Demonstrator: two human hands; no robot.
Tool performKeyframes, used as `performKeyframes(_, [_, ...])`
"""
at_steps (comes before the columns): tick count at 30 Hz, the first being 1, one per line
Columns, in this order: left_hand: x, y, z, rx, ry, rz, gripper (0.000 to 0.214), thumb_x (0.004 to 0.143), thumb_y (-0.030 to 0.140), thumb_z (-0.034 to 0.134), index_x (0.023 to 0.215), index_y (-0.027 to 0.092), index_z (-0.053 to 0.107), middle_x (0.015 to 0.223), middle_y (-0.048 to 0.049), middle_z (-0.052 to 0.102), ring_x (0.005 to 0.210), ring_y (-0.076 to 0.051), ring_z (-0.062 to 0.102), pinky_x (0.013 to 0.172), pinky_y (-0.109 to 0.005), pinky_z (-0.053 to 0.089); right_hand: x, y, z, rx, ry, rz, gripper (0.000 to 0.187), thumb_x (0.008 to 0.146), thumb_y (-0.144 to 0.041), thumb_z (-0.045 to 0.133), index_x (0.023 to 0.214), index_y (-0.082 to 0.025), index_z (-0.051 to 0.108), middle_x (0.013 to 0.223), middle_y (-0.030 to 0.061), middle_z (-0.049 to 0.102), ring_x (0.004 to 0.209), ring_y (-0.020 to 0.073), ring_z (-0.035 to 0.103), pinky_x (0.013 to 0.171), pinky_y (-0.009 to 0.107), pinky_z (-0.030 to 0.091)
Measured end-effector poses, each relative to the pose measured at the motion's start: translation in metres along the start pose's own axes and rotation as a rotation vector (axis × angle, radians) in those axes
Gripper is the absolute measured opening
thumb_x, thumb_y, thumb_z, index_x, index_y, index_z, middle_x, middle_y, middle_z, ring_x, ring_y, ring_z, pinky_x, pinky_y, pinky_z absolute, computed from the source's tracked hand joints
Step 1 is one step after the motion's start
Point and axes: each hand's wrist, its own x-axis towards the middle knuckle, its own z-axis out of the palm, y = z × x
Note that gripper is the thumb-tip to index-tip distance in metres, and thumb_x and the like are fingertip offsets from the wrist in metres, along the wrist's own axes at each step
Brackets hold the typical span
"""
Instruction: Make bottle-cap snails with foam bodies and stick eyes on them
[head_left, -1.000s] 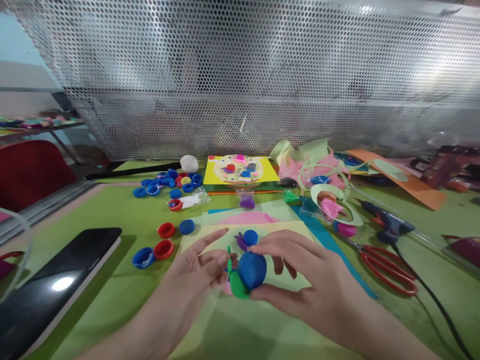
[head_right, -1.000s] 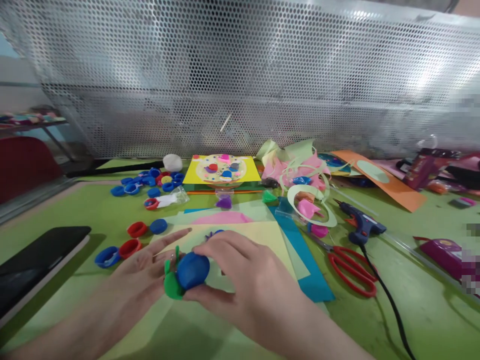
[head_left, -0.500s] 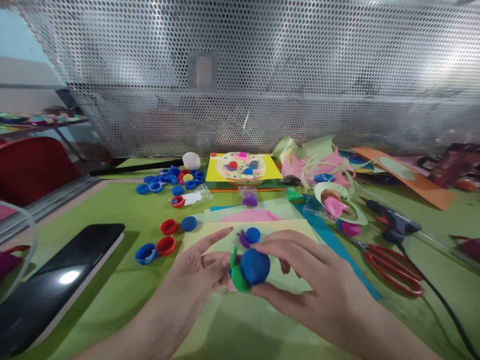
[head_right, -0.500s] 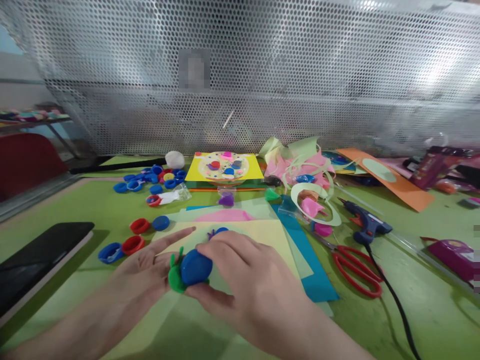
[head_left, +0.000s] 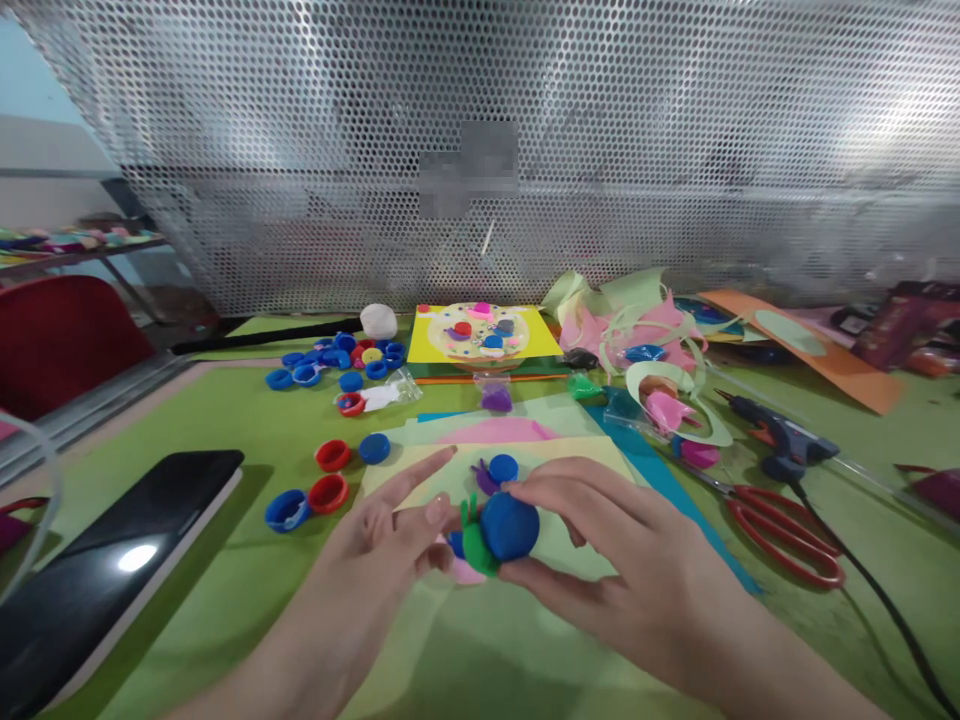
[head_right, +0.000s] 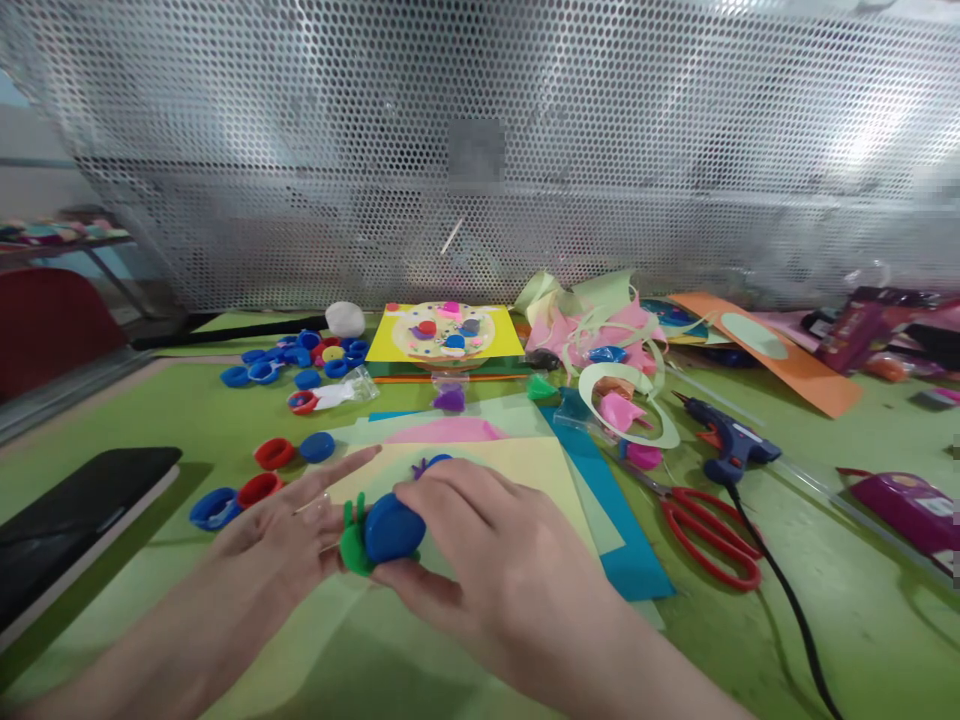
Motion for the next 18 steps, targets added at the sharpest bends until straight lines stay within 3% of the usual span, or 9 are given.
performKeyframes(7, [-0.0003,0.0033,-0.0014,-0.002,-0.092,0.054,0.103,0.054,0.021,0.084,0.140,0.019,0.027,0.073,-0.0040,0.074,0.065,-0.018,0.066,0.065,-0.029,0.053,0.0019,-0.0021,-0.0022,0.009,-0.003,-0.001,0.018,0.083,-0.026,0.059,0.097,-0.015,0.057,0.092,0.0052,0.067,0.084,0.0157,0.063,0.068,0.023,0.054])
performKeyframes(18, [-0.0005,0.0033,-0.0032,0.006,-0.065,0.054,0.096,0.056,0.020,0.083,0.137,0.018,0.033,0.070,-0.0035,0.074,0.066,-0.018,0.066,0.066,-0.029,0.054,0.0002,0.0002,-0.0017,0.009,-0.008,-0.019,0.018,0.084,-0.027,0.057,0.099,-0.018,0.054,0.095,0.0060,0.066,0.085,0.0159,0.063,0.067,0.023,0.054])
